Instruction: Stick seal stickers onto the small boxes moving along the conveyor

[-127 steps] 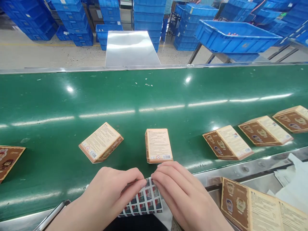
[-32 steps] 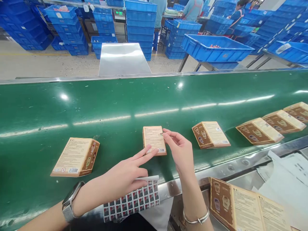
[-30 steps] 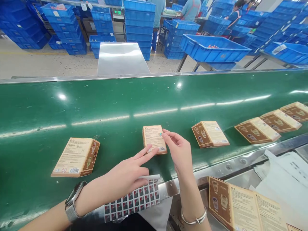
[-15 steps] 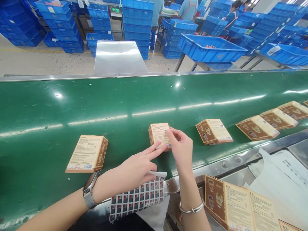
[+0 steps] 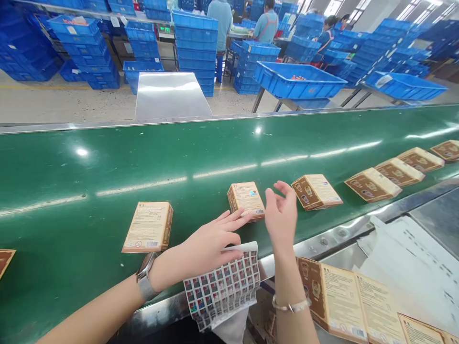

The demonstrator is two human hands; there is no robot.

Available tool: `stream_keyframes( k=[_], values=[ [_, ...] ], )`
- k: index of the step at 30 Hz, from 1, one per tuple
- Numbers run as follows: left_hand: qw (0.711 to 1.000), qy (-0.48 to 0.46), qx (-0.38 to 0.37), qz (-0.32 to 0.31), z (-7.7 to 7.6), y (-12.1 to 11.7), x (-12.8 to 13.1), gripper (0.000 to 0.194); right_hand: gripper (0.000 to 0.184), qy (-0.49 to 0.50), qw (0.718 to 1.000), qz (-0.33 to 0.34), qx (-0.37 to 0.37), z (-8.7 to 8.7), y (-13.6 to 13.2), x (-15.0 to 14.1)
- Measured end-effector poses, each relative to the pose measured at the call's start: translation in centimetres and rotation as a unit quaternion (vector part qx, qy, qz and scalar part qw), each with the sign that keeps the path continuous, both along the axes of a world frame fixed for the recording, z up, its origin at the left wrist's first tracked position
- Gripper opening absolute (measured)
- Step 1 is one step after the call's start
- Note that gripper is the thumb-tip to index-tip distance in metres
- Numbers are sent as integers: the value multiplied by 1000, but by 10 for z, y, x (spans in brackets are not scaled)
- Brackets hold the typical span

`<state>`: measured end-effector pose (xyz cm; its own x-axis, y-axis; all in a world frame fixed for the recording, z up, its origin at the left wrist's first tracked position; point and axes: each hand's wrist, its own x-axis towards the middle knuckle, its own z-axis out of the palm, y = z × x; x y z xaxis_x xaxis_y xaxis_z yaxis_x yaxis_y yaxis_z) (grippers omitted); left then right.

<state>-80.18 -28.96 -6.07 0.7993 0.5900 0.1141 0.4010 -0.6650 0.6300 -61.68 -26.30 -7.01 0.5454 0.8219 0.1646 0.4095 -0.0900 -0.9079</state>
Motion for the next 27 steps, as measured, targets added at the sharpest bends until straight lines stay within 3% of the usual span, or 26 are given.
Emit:
stream_keyframes(
  k=[2, 3, 5, 7, 9, 11, 19, 22, 27],
  values=[
    [999, -8, -38, 32, 12, -6, -9, 22, 33, -80, 994, 69, 31, 22, -22, 1],
    [996, -6, -72, 54, 19, -10, -15, 24, 31, -86, 984, 156, 17, 34, -34, 0],
    [987, -6, -140, 80, 32, -15, -27, 26, 33, -63, 935, 342, -65, 54, -55, -1],
    [975, -20, -203, 88, 42, -18, -39, 25, 34, -36, 897, 423, -124, 65, -69, -6],
    [961, -35, -256, 96, 47, -18, -50, 23, 31, -17, 890, 432, -144, 67, -75, -14],
    [953, -35, -279, 108, 49, -19, -61, 35, 26, -4, 888, 434, -151, 64, -76, -24],
    [963, -5, -221, 153, 47, -37, -84, 14, 26, -19, 889, 434, -144, 49, -79, -59],
    [954, -35, -229, 192, 45, -47, -84, 10, 27, -37, 881, 448, -146, 46, -82, -61],
    [950, -27, -232, 206, 39, -57, -84, 20, 27, -71, 877, 456, -137, 51, -81, -48]
  ],
)
